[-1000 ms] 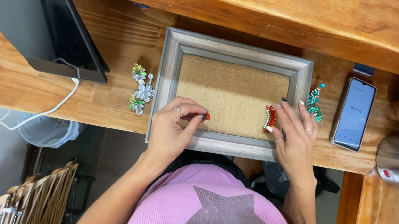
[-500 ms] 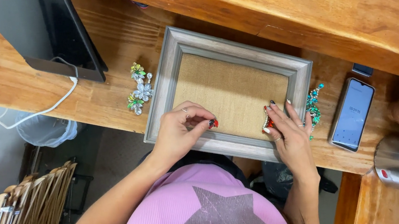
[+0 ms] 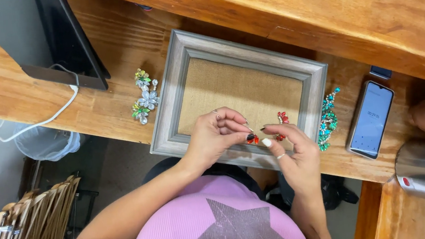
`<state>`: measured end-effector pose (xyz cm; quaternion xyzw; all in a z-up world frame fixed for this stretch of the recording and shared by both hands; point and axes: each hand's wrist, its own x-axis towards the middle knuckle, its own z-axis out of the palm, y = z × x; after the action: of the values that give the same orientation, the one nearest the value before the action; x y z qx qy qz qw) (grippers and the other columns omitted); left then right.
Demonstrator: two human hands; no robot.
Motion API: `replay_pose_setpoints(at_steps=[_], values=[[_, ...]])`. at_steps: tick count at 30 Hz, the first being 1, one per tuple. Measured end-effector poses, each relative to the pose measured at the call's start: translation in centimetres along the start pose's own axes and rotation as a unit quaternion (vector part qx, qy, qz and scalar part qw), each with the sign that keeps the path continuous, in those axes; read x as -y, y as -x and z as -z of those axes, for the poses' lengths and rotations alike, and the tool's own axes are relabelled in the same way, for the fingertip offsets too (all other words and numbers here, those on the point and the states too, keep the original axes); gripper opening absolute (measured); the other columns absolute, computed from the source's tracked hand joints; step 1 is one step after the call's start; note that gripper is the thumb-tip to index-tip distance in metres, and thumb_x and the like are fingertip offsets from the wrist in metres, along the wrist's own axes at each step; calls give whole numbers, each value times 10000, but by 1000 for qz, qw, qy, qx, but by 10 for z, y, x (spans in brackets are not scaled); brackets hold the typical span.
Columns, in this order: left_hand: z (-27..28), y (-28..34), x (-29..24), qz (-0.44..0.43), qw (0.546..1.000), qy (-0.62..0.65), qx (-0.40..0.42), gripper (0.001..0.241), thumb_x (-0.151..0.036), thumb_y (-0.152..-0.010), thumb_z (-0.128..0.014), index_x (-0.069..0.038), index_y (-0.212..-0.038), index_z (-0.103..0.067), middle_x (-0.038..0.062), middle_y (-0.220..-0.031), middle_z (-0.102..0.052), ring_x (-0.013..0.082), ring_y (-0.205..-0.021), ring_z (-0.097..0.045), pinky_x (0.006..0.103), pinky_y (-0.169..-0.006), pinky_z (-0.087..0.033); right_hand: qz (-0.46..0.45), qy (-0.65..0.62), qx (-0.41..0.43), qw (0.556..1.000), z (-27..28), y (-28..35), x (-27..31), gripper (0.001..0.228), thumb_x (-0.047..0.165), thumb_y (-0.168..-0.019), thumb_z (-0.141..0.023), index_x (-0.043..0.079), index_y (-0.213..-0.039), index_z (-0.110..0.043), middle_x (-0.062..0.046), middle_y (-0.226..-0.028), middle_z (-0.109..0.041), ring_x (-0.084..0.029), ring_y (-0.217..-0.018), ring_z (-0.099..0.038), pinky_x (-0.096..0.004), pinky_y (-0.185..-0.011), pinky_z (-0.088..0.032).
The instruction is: Arranging various pieces of colorful jewelry inside a picture frame on a wooden table for display.
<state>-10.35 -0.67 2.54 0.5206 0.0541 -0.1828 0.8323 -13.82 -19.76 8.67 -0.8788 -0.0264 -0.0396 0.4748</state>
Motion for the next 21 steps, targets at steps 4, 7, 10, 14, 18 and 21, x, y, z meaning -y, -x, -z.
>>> replay_pose_setpoints(at_steps=[4, 7, 10, 14, 18, 21], values=[[-7, -1, -1, -6, 1000, -5, -17, 298, 69, -747, -848, 16, -1006, -713, 167, -864, -785, 139, -759, -759, 251, -688, -644, -22, -29, 2, 999, -10, -2, -7, 249, 156, -803, -862, 145, -1046, -806, -15, -913, -784, -166, -901, -760, -335, -933, -553], [-8, 0, -1, 14, 1000, 10, -11, 289, 70, -765, -835, 15, -1022, -716, 196, -903, -789, 166, -797, -769, 256, -705, -654, -58, -36, -21, 997, -9, -5, -8, 181, 123, -796, -881, 113, -968, -824, -48, -834, -770, -119, -828, -698, -317, -863, -554], [-10, -2, 3, 33, 998, 46, -1, 289, 66, -811, -794, 31, -1081, -695, 232, -981, -779, 211, -871, -773, 278, -759, -658, -76, -32, -22, 996, 0, -14, -22, 169, 110, -797, -878, 111, -958, -824, -44, -835, -769, -89, -822, -661, -291, -847, -547], [-8, 1, -12, 27, 999, 14, 24, 360, 34, -838, -772, -19, -1178, -669, 211, -1114, -764, 214, -1022, -748, 315, -888, -634, -154, -80, -66, 983, 21, -44, -45, 165, 90, -872, -841, 96, -1025, -780, -17, -909, -730, -64, -856, -596, -259, -844, -515], [4, 9, -30, -28, 995, -93, 11, 275, 35, -837, -733, -49, -1098, -710, 139, -1005, -787, 169, -959, -755, 279, -877, -626, -210, -29, -69, 975, 34, -73, -68, 136, 108, -878, -801, 140, -1008, -780, 1, -835, -712, -50, -699, -575, -157, -586, -426], [24, 16, -42, -89, 984, -145, -57, 240, 12, -836, -739, -105, -1046, -747, 59, -916, -791, 101, -868, -731, 225, -811, -616, -212, -17, -30, 977, 29, -76, -99, 159, 86, -859, -808, 104, -1016, -790, -55, -840, -725, -83, -688, -562, -205, -617, -465]])
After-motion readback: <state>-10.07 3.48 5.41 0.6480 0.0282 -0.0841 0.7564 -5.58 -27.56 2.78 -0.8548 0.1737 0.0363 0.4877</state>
